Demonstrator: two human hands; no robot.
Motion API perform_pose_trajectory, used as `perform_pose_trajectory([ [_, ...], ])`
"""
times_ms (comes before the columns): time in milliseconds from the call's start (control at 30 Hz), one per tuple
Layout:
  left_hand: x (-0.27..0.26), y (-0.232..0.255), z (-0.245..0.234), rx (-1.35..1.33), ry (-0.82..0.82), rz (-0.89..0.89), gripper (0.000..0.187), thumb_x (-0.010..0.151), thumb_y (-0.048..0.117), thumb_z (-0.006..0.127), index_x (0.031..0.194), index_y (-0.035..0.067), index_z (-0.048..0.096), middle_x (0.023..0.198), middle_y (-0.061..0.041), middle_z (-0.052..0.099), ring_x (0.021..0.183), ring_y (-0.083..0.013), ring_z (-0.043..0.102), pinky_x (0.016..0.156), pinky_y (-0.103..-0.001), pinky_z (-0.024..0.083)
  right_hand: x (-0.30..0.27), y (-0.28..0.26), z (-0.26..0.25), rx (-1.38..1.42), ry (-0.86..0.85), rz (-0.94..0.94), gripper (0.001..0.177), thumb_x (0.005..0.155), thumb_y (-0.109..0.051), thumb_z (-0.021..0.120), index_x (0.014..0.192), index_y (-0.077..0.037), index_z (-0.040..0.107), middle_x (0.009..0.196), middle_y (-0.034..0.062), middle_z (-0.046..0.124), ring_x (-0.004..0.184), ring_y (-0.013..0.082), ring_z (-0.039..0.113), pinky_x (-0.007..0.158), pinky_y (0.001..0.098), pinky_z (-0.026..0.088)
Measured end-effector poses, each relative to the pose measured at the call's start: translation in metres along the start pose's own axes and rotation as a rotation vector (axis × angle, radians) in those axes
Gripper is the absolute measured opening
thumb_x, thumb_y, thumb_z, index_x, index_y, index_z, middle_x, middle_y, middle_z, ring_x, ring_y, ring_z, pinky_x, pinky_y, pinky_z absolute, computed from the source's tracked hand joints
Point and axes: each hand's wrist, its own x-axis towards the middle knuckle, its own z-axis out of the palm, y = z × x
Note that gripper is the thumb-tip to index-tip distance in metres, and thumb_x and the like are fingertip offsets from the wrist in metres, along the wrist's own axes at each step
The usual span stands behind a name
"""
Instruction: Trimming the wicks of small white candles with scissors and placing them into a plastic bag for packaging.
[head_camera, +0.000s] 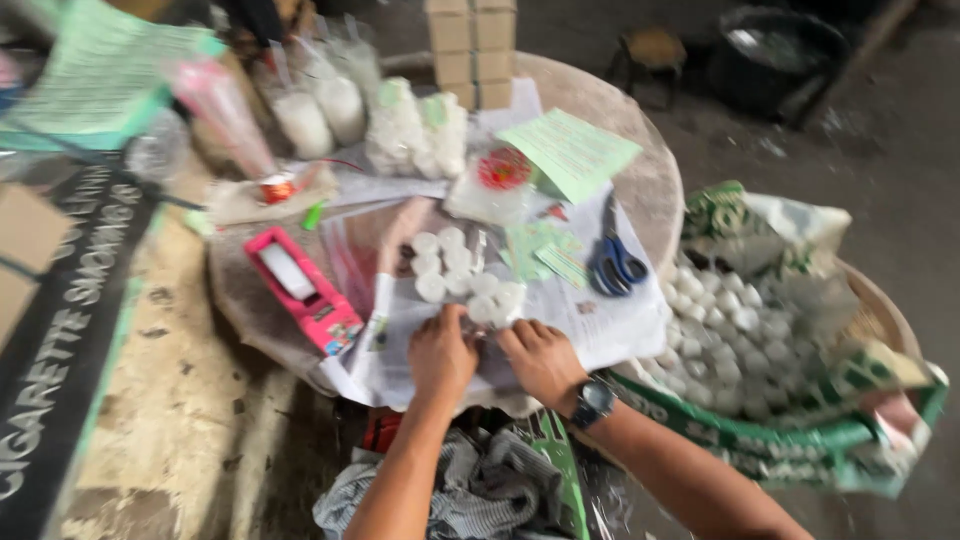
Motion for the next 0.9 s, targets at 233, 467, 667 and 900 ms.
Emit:
perform_pose_trajectory([
  [233,-0.008,-0.004,0.0,0.072,0.1,0.075,0.033,0.067,0.039,0.062,0.089,0.019,0.05,0.072,0.0,0.057,0.069,-0.0202,0.058,0.061,-0.033,0.046,0.01,-0.004,-0.02,-0.024,0.056,-0.06,0.012,0.086,-0.016,0.04,0.075,-0.014,0.045,0.068,0.0016,0.043,0.059,0.0183,0.052,0.048,0.0255,0.043],
  [467,-0.006,0.0,-0.005,0.068,0.161,0.096,0.031,0.067,0.041,0.061,0.087,0.019,0.052,0.068,0.001,0.056,0.066,-0.0203,0.058,0.058,-0.034,0.046,0.009,0.0,-0.02,0.069,0.054,-0.095,0.013,0.087,-0.012,0.038,0.078,-0.011,0.047,0.068,0.0033,0.044,0.058,0.0193,0.053,0.047,0.0265,0.044],
  [667,-0.004,0.006,-0.012,0.077,0.204,0.129,0.028,0.065,0.036,0.062,0.085,0.019,0.053,0.063,0.002,0.053,0.061,-0.0192,0.057,0.055,-0.033,0.046,0.006,0.002,-0.015,0.084,0.062,-0.073,0.015,0.088,-0.013,0.035,0.078,-0.011,0.046,0.067,0.0024,0.042,0.058,0.0189,0.052,0.048,0.0257,0.043],
  [900,-0.004,0.005,-0.01,0.067,0.212,0.134,0.027,0.064,0.033,0.063,0.085,0.018,0.054,0.062,0.002,0.054,0.059,-0.0185,0.056,0.055,-0.031,0.045,0.006,0.005,-0.016,0.166,0.059,-0.078,0.015,0.088,-0.014,0.036,0.077,-0.011,0.046,0.067,0.0026,0.04,0.059,0.02,0.051,0.048,0.0263,0.043],
])
